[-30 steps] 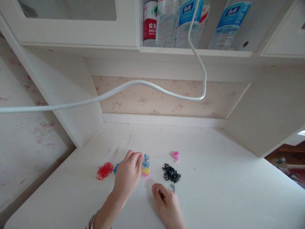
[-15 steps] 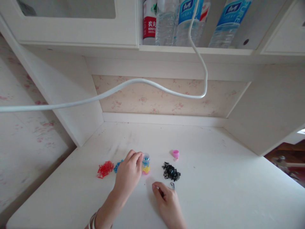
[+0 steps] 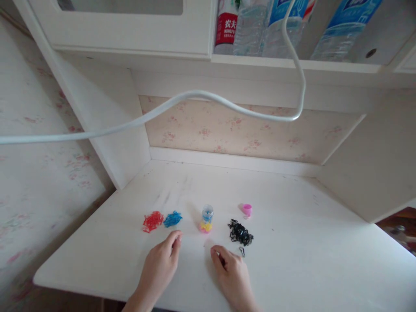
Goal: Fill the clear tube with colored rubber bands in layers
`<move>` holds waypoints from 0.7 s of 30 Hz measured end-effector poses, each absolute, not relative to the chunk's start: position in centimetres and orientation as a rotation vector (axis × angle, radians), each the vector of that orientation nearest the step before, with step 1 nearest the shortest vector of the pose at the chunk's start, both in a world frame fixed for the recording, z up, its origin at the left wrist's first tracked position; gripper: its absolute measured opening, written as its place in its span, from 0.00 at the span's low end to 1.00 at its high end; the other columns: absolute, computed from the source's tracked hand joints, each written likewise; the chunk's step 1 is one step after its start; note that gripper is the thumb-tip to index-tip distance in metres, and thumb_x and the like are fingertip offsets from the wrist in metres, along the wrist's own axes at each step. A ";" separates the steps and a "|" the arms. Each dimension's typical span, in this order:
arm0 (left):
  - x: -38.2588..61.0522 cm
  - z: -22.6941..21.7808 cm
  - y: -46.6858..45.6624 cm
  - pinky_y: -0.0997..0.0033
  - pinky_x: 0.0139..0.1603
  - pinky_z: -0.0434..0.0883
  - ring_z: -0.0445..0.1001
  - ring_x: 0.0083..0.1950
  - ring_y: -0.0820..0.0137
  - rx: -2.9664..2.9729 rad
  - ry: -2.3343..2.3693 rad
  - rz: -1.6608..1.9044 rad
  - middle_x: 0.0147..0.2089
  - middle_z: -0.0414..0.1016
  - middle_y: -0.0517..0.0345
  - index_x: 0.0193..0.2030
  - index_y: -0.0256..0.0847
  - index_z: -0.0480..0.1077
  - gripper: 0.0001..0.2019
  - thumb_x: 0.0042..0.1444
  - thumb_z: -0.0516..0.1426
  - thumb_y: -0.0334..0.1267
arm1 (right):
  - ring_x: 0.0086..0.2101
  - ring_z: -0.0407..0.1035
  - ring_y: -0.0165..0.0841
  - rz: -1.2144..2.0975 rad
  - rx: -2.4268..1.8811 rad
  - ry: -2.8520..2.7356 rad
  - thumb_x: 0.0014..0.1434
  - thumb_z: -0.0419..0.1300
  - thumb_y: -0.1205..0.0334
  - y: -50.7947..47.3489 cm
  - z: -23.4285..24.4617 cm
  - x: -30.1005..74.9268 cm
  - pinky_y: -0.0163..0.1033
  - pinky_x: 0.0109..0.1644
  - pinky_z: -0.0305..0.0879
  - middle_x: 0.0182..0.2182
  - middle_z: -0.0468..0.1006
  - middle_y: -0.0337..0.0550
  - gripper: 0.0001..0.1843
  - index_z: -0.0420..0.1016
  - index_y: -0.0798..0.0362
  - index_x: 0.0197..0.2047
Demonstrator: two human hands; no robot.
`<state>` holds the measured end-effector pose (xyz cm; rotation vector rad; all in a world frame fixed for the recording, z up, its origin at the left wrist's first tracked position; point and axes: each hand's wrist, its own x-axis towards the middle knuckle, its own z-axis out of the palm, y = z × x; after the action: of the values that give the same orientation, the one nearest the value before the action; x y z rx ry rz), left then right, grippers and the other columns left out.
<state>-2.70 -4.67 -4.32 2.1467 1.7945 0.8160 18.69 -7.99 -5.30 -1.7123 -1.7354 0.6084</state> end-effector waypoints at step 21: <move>-8.4 -6.2 -5.1 0.74 0.32 0.72 0.79 0.34 0.69 2.067 1.939 0.866 0.39 0.78 0.57 0.43 0.45 0.69 0.11 0.64 0.46 0.36 | 0.33 0.77 0.44 0.139 -1.886 -2.360 0.66 0.47 0.57 1.1 -1.9 3.2 0.43 0.34 0.69 0.32 0.81 0.48 0.17 0.69 0.45 0.54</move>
<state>-8.41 -5.12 -6.25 2.0670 1.9391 0.8659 3.21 1.10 -1.92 -1.8865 -2.3600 0.1386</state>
